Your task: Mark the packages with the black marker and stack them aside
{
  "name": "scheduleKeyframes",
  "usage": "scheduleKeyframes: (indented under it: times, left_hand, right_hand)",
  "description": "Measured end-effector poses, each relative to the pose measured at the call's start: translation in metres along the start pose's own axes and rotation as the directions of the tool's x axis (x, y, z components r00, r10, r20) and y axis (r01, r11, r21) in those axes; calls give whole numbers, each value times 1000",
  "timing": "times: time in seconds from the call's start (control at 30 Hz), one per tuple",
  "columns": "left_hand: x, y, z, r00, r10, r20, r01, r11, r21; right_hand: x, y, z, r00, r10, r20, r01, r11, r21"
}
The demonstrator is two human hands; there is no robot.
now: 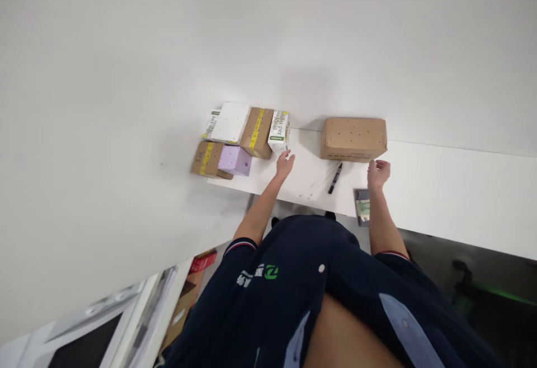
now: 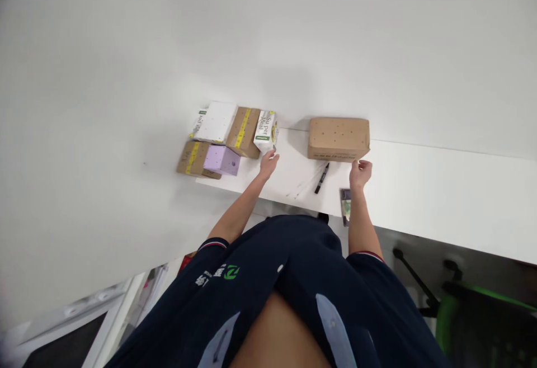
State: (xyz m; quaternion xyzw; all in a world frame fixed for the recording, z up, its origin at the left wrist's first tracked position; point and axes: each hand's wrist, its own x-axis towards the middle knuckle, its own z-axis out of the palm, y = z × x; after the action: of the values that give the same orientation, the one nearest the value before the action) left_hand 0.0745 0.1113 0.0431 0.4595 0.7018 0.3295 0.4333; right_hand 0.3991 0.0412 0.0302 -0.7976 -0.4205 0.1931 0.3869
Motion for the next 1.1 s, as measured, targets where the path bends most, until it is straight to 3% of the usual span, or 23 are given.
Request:
scheduleKeyframes:
  times: [0.07,0.1,0.2,0.23,0.3,0.37,0.47,0.53,0.6,0.67,0.73,0.83,0.93,1.1]
  left_hand:
    - [2,-11,-15,998,3,-69,-1,999,35]
    - [2,-15,-20,995,16,-95,-11,999,51]
    - [1,-20,-31,984,96,-149,-80,991,108]
    - [-1,-21,-36,978,130,-162,-109,985,131]
    - [-4,-21,-49,961,191,-201,-152,969,197]
    - [-6,-23,-70,935,237,-265,-150,939,310]
    - [-2,-29,-113,880,245,-407,3,854,521]
    - [3,-36,-139,856,166,-490,174,800,574]
    - [7,-46,-157,860,46,-508,302,757,580]
    - [7,-55,-163,888,3,-461,321,714,622]
    - [4,-61,-160,910,44,-413,275,681,679]
    - [2,-62,-158,906,103,-410,238,677,696]
    - [10,-59,-166,893,63,-446,281,696,661]
    - [20,-61,-173,894,48,-446,305,664,683]
  right_hand:
    - [-13,-18,13,999,-20,33,20,1000,-18]
    - [-18,-29,20,992,-69,105,71,997,-14]
    - [-20,-69,40,878,-257,404,280,960,2]
    - [-17,-81,46,842,-275,465,324,946,-26]
    - [-7,-101,53,828,-229,512,348,925,-150]
    - [7,-111,58,864,-128,486,303,904,-301]
    - [22,-109,62,915,-51,399,229,882,-411]
    - [26,-102,66,943,-51,328,191,892,-410]
    - [27,-96,70,961,-35,274,145,908,-393]
    - [27,-93,74,964,-10,267,113,922,-371]
    - [25,-89,75,951,-12,308,115,941,-317]
    - [17,-83,72,935,-80,346,154,970,-191]
    - [-1,-72,63,936,-131,326,173,979,-104]
    - [-40,-48,50,946,-83,314,109,992,-67]
